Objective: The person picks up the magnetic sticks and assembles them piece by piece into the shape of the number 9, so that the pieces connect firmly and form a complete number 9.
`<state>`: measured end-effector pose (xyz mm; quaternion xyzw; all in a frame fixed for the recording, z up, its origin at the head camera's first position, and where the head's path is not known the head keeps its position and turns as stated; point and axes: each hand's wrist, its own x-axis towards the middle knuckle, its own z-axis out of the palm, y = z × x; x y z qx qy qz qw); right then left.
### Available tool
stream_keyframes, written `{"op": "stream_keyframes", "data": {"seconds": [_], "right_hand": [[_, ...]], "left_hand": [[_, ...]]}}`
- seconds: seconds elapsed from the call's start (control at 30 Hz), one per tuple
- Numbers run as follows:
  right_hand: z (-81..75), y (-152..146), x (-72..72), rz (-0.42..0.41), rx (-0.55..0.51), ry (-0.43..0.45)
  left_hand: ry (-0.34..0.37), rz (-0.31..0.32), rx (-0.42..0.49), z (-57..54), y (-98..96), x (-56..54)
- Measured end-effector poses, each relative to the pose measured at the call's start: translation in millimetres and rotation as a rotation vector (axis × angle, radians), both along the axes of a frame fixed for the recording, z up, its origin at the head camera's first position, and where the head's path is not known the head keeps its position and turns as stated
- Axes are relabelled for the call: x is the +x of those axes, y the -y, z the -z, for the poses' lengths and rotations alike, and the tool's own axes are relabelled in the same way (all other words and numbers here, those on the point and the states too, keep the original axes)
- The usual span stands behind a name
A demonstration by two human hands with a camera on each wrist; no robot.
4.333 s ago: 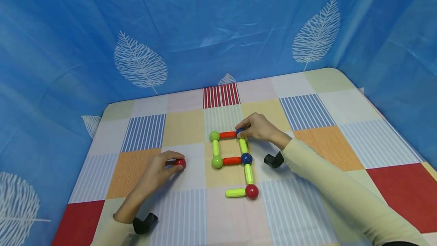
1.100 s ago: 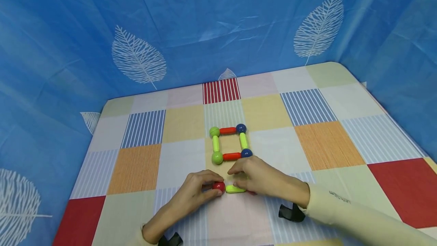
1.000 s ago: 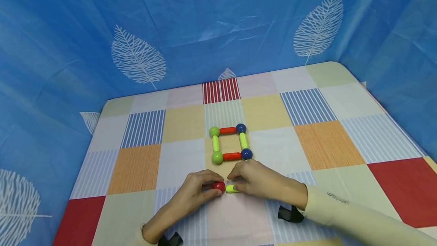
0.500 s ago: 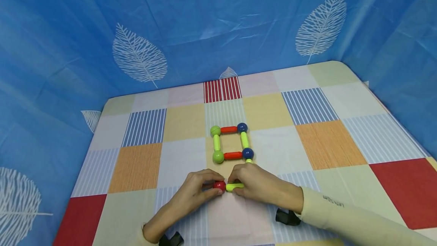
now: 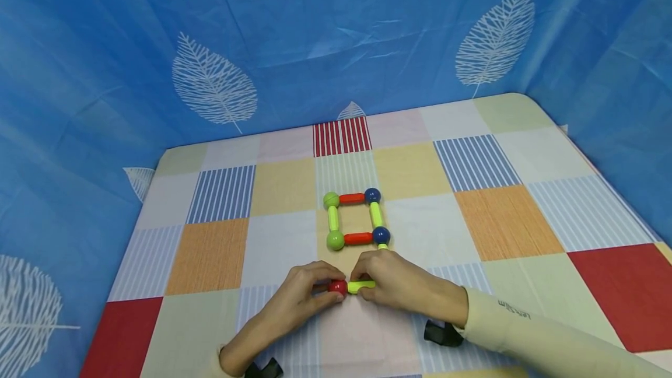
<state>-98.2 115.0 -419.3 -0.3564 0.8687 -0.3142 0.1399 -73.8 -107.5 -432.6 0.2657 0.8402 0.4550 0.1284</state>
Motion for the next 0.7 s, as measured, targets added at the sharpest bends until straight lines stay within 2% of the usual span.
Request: {"op": "stream_keyframes", "data": {"seconds": [0.4,0.53,0.6,0.7], "right_hand": [[0.1,-1,0.0,-0.020,0.002,0.026],[-3.5,-2,-1.6,-0.018,-0.003,0.026],[-9.4,-5,-6.5,0.001,-0.020,0.018],[-22.6,-13,-24.7,0.080,-0.065,-0.015]], "left_hand": [[0.006,0.003,0.003,-0.6,-0.6,4.0],[-0.013,0.021,-0.016,-2.0,-0.2,3.2],[-0.028,0.034,-0.043,-6.6,1.3,0.1],[-0.056,0.020,-0.085,-23.5,4.5,-11.0]]}}
